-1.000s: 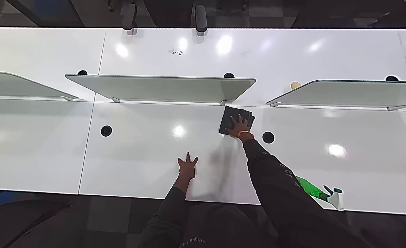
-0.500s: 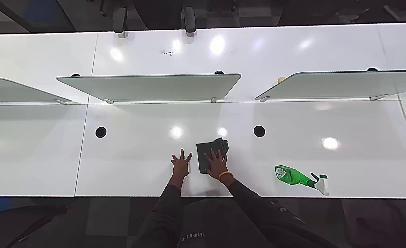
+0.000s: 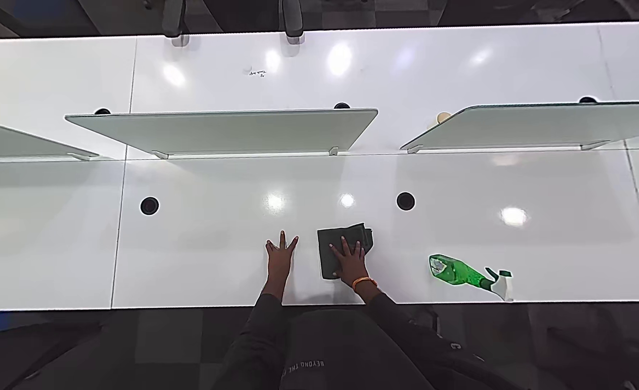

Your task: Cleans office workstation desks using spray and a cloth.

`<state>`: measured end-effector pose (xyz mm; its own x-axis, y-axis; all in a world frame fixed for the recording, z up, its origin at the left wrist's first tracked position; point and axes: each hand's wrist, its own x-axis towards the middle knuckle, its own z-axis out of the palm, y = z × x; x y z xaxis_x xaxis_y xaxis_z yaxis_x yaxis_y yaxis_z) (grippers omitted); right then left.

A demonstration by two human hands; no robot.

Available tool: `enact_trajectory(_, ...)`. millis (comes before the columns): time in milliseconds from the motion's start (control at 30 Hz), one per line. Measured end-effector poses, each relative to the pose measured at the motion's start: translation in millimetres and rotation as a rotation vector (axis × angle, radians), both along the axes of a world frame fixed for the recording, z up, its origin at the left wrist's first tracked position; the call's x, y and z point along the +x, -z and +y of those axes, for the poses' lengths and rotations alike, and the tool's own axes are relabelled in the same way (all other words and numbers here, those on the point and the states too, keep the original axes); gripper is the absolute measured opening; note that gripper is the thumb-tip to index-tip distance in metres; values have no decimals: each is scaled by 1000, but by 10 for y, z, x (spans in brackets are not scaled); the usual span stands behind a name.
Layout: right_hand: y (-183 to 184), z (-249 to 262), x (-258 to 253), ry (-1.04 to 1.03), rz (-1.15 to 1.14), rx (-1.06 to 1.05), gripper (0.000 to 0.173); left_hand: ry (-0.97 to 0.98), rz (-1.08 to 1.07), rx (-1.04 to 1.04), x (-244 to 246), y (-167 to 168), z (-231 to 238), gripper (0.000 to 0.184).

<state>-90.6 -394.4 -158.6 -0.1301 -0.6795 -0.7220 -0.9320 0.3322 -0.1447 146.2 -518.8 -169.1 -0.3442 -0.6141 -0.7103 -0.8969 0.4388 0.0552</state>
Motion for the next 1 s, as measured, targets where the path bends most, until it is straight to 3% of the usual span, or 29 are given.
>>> enact_trajectory(267,-8,-1188,-579,88,50,-46,110,27,-12,-45,3,50,45,126)
enact_trajectory(400,-104,-1389,-834,151,73,-8,111,28,-27,-34,-6,17,47,125)
enact_trajectory(533,-145,-1060,-1077,303,131,40,114,35,-45,-20,-7,-7,11,121)
enact_trajectory(700,-150,-226,-1249,274,159,64,119,-76,8,5,41,-128,17,112)
enact_trajectory(833,-148,334,-1058,221,156,63,116,-214,31,-37,335,-192,311,109)
enact_trajectory(1000,-196,579,-529,106,51,44,111,-316,-63,-28,766,-240,825,96)
